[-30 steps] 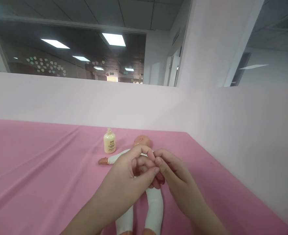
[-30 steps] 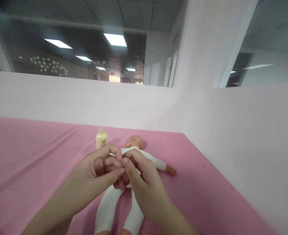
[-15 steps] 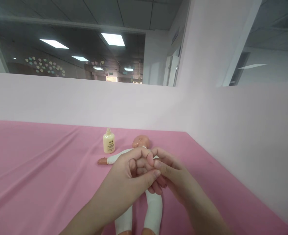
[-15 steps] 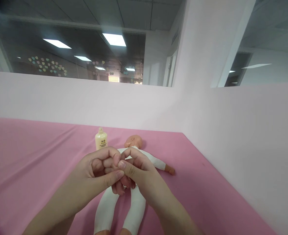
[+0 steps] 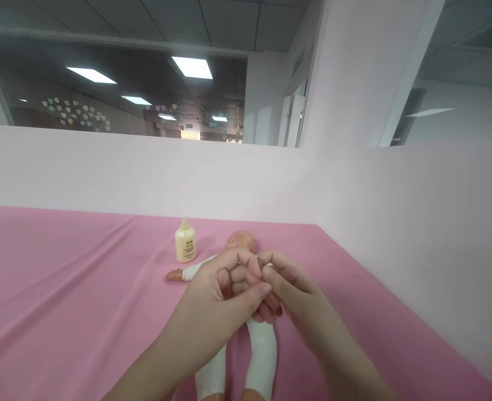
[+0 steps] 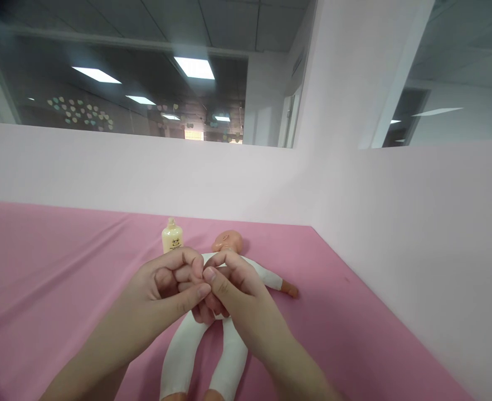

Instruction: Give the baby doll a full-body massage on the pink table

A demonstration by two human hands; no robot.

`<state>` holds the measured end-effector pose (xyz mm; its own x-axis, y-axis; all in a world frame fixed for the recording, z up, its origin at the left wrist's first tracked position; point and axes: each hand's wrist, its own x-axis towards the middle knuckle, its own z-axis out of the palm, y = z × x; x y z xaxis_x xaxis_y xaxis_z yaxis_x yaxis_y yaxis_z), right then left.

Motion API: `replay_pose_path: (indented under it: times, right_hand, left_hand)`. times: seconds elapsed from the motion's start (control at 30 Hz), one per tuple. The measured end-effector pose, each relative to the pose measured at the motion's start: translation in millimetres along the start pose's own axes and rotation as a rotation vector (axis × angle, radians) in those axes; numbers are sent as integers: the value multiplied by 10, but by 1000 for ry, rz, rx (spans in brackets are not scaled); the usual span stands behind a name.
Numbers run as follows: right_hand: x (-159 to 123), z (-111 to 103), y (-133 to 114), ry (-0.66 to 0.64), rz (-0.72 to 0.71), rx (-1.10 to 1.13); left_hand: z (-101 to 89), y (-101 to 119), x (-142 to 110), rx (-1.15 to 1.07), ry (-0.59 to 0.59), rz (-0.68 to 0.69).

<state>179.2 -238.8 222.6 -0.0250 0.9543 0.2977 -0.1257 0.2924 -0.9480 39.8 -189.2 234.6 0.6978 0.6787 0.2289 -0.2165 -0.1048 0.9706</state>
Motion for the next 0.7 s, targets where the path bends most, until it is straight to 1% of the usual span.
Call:
replay_pose_path:
  times: [0.07, 0.13, 0.23, 0.4, 0.5, 0.7]
  right_hand:
    - [-7, 24, 14, 73, -32, 6]
    - [-8, 34, 26, 104, -48, 13]
    - [1, 29, 37, 111, -68, 9]
    - [15, 17, 37, 109, -69, 7]
    - [32, -4, 50, 86, -54, 34]
    - [90, -106, 121, -48, 21, 127]
  left_hand:
    - [7, -23, 16, 4, 36, 22]
    - [14, -36, 33, 2, 43, 27]
    - [19, -40, 46, -4, 27, 27]
    - [23, -43, 48, -2, 34, 42]
    - [25, -49, 62, -5, 27, 59]
    - [22, -50, 80, -24, -23, 63]
